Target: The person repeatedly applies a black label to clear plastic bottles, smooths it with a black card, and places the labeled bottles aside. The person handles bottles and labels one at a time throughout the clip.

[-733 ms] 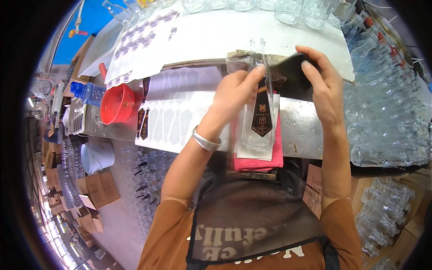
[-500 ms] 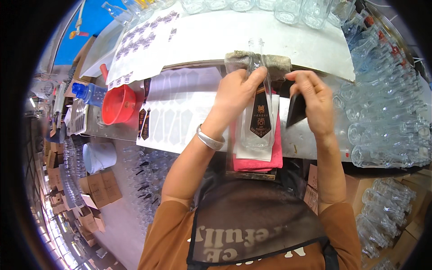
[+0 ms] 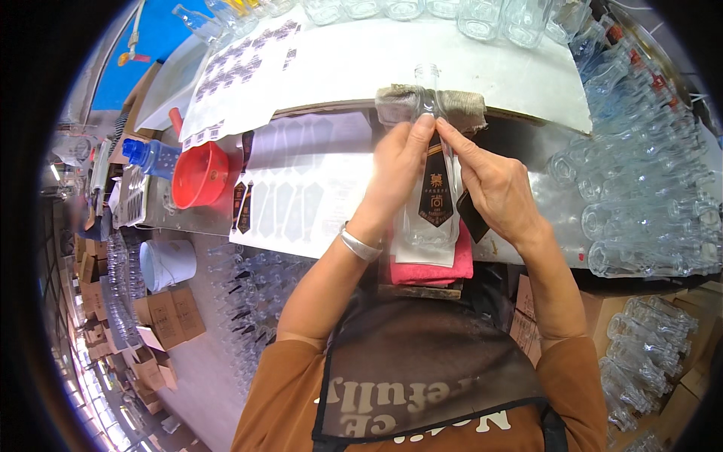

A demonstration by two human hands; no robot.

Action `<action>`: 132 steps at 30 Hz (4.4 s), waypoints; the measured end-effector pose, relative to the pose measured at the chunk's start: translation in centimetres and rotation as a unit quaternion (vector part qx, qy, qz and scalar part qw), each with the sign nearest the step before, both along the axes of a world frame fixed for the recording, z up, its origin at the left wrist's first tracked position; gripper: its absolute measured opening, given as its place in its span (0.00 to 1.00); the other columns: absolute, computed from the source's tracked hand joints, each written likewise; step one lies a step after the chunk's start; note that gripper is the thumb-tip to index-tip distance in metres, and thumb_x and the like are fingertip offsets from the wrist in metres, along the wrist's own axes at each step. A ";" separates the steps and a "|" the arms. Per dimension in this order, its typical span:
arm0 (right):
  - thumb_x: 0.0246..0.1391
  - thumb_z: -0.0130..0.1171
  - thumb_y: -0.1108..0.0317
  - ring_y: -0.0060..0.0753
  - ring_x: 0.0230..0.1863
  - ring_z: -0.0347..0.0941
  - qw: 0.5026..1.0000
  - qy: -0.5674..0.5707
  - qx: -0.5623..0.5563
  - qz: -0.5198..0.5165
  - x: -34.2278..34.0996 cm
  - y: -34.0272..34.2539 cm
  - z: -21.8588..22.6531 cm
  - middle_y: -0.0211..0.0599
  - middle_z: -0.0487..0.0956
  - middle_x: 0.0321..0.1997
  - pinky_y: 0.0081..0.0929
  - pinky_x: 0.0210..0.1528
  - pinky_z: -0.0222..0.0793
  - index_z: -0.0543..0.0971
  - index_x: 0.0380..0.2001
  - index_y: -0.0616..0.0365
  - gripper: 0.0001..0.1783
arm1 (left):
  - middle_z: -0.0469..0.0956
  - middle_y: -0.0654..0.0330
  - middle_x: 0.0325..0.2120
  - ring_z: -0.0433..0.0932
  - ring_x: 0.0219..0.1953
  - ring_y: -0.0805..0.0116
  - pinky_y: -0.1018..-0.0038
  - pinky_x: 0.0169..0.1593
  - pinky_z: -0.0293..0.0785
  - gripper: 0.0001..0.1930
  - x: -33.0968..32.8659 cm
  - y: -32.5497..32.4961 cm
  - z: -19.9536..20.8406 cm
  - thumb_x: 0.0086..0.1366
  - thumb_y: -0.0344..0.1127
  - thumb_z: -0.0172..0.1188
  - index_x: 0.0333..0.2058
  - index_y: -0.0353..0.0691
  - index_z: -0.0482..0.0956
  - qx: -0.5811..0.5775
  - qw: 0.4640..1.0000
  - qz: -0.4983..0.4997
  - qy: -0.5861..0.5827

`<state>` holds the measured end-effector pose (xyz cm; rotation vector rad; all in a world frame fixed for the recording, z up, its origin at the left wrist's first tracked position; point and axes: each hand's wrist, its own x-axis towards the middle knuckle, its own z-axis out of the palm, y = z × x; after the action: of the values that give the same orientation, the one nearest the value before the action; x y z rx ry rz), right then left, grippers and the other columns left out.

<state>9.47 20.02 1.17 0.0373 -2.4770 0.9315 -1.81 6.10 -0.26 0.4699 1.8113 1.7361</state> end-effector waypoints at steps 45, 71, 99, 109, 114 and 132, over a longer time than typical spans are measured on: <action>0.40 0.65 0.80 0.44 0.39 0.79 0.990 0.101 0.087 0.052 0.0 -2.6 4.7 0.39 0.82 0.38 0.33 0.42 0.76 0.82 0.39 0.57 0.18 | 0.68 0.47 0.64 0.74 0.60 0.55 0.65 0.60 0.71 0.57 6.9 -9.2 -1.8 0.50 0.27 0.74 0.73 0.37 0.45 -0.012 0.946 -0.038 0.321; 0.73 0.43 0.47 0.17 0.16 0.62 0.867 -0.228 -0.443 0.022 6.3 -3.1 0.5 0.29 0.74 0.19 0.17 0.23 0.60 0.79 0.52 0.67 0.31 | 0.61 0.38 0.67 0.66 0.67 0.47 0.63 0.66 0.66 0.52 6.9 -7.5 0.5 0.54 0.32 0.75 0.71 0.30 0.50 0.039 0.963 -0.018 0.267; 0.63 0.60 0.70 0.14 0.28 0.70 0.952 -0.165 -0.215 -0.145 5.7 -1.5 -0.4 0.33 0.82 0.31 0.16 0.30 0.64 0.77 0.52 0.66 0.17 | 0.68 0.38 0.62 0.67 0.65 0.44 0.58 0.68 0.60 0.34 -21.2 -20.3 1.7 0.67 0.48 0.61 0.61 0.26 0.68 -0.241 0.773 0.234 0.538; 0.62 0.60 0.70 0.15 0.27 0.70 0.955 -0.143 -0.194 -0.170 5.1 -1.6 -0.5 0.33 0.82 0.30 0.17 0.29 0.64 0.79 0.50 0.66 0.15 | 0.76 0.48 0.55 0.73 0.56 0.46 0.57 0.59 0.68 0.24 -19.4 -14.9 3.9 0.68 0.47 0.58 0.53 0.31 0.74 -0.414 0.753 0.007 0.511; 0.62 0.60 0.70 0.16 0.26 0.70 0.964 -0.121 -0.183 -0.151 5.4 -1.5 -0.6 0.33 0.82 0.30 0.18 0.29 0.65 0.79 0.50 0.65 0.15 | 0.72 0.50 0.60 0.70 0.62 0.49 0.59 0.64 0.66 0.25 -16.5 -17.5 2.4 0.64 0.37 0.63 0.58 0.35 0.73 -0.286 0.735 0.065 0.612; 0.43 0.74 0.67 0.37 0.25 0.74 0.981 -0.164 -0.084 -0.054 8.9 -6.0 -0.3 0.46 0.77 0.46 0.32 0.30 0.72 0.66 0.66 0.61 0.46 | 0.86 0.59 0.39 0.84 0.43 0.70 0.73 0.47 0.77 0.12 -13.7 -19.3 2.5 0.68 0.33 0.59 0.48 0.40 0.85 -0.272 0.897 0.190 0.292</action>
<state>18.41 14.03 0.86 -0.3286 -2.6525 1.1747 -15.55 -13.16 2.24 0.4454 2.8668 1.2754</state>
